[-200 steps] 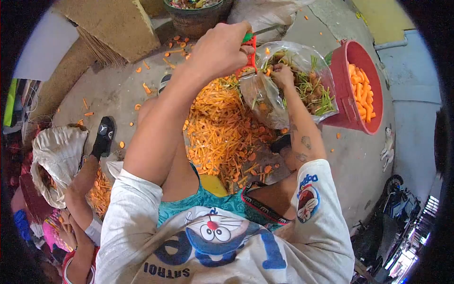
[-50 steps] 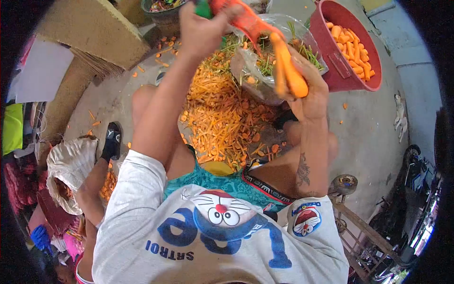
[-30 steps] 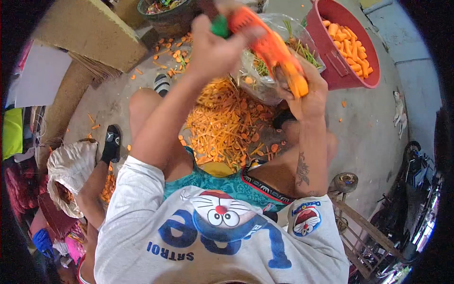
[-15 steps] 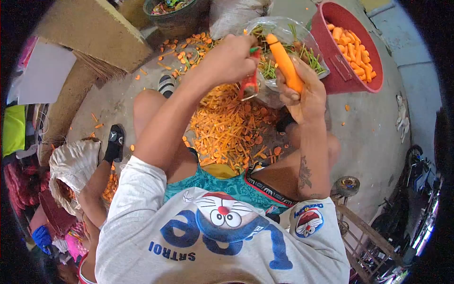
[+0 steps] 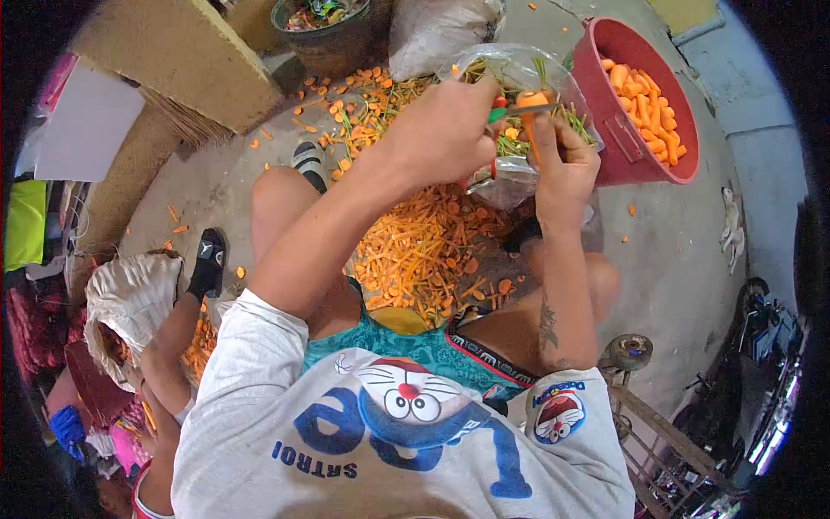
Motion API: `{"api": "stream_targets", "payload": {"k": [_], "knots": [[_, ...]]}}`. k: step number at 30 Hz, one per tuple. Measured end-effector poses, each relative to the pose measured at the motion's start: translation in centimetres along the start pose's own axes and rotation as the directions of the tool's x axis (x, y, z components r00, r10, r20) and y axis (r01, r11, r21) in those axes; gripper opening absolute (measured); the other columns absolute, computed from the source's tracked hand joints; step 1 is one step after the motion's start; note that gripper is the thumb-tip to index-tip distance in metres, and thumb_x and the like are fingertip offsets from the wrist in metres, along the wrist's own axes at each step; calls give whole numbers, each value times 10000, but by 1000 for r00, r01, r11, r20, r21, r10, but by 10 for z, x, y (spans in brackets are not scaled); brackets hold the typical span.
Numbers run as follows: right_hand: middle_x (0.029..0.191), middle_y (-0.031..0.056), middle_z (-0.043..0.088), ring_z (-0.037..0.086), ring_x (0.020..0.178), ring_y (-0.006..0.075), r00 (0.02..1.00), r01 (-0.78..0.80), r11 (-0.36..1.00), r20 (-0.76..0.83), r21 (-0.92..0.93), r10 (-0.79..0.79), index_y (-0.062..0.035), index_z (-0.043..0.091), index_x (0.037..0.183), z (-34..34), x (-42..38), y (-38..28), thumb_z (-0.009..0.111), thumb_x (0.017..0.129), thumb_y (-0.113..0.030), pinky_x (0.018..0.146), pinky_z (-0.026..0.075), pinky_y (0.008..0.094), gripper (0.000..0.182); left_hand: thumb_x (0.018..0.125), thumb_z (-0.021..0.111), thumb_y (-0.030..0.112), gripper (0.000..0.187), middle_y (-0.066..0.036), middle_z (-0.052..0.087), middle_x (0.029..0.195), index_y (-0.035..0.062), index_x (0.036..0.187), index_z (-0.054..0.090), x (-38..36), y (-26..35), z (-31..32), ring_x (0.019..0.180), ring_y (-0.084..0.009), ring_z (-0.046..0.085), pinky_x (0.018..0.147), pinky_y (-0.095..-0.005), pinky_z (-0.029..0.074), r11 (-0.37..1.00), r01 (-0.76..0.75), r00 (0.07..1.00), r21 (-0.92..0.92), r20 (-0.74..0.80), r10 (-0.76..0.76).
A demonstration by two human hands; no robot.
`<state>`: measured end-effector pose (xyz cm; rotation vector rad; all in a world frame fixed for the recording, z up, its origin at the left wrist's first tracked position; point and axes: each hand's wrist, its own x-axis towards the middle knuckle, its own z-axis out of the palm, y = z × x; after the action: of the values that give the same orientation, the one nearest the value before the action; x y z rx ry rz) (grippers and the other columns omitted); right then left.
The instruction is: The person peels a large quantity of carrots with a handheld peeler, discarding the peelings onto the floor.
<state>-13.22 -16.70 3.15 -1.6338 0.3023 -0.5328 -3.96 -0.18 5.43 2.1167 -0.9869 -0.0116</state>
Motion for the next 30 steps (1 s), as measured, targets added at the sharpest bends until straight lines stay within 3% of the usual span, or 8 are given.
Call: {"api": "stream_targets", "payload": {"k": [7,11,14,18,20,22,24,30], "knots": [[820,12,704,598,736,48,955,244,962,143,126,-261,61,746,952,-7,-3,12,727,968,-191,668,469,224,253,854,636,157,289,-337,669,881,-93,998,631,8,-55,23,901,-482,675,809,-527,545,982,123,981,145,129,-142],[934,71,710,594,710,99,998,-48,935,60,352,28,51,687,1130,-37,28,8,725,961,-341,608,463,250,429,827,649,196,341,-322,690,933,-83,1023,666,10,-56,-3,955,-467,684,853,-511,551,956,197,950,216,198,-241],[1054,95,690,596,771,158,982,-185,501,148,845,114,42,583,1280,-129,111,31,674,979,-428,630,492,285,566,819,652,182,353,-309,696,984,-50,1084,676,9,-69,-17,968,-474,677,871,-513,543,967,175,976,187,97,-195],[1065,56,673,591,864,144,956,-198,276,123,941,268,3,576,1318,-118,127,-2,630,1007,-400,707,506,278,512,823,652,171,339,-325,679,978,-52,1077,669,8,-72,-34,974,-490,660,867,-518,536,953,238,965,190,67,-254],[1030,47,695,596,927,125,939,-344,772,213,535,270,-37,644,1291,-84,130,18,644,994,-388,730,488,247,460,825,651,169,335,-329,675,974,-56,1072,665,8,-77,-36,975,-493,656,866,-519,534,957,236,966,169,70,-250],[1025,38,706,616,876,129,860,-414,904,370,104,351,-32,668,1275,-63,150,70,674,974,-287,710,503,270,394,829,650,169,331,-332,672,967,-60,1068,661,9,-84,-36,973,-496,654,862,-522,533,967,178,980,183,58,-191],[995,38,728,633,793,125,872,-253,912,333,-322,360,-35,724,1201,-26,147,91,699,947,-200,678,514,311,303,830,651,171,330,-331,674,968,-57,1067,663,11,-85,-42,973,-494,656,861,-522,533,960,203,975,192,50,-217],[919,81,743,674,789,182,827,238,693,517,-680,222,-49,779,1109,24,175,201,696,845,-12,724,547,360,279,829,649,180,322,-322,683,967,-49,1054,676,13,-103,-56,967,-487,666,859,-518,535,934,304,950,188,6,-311]]}}
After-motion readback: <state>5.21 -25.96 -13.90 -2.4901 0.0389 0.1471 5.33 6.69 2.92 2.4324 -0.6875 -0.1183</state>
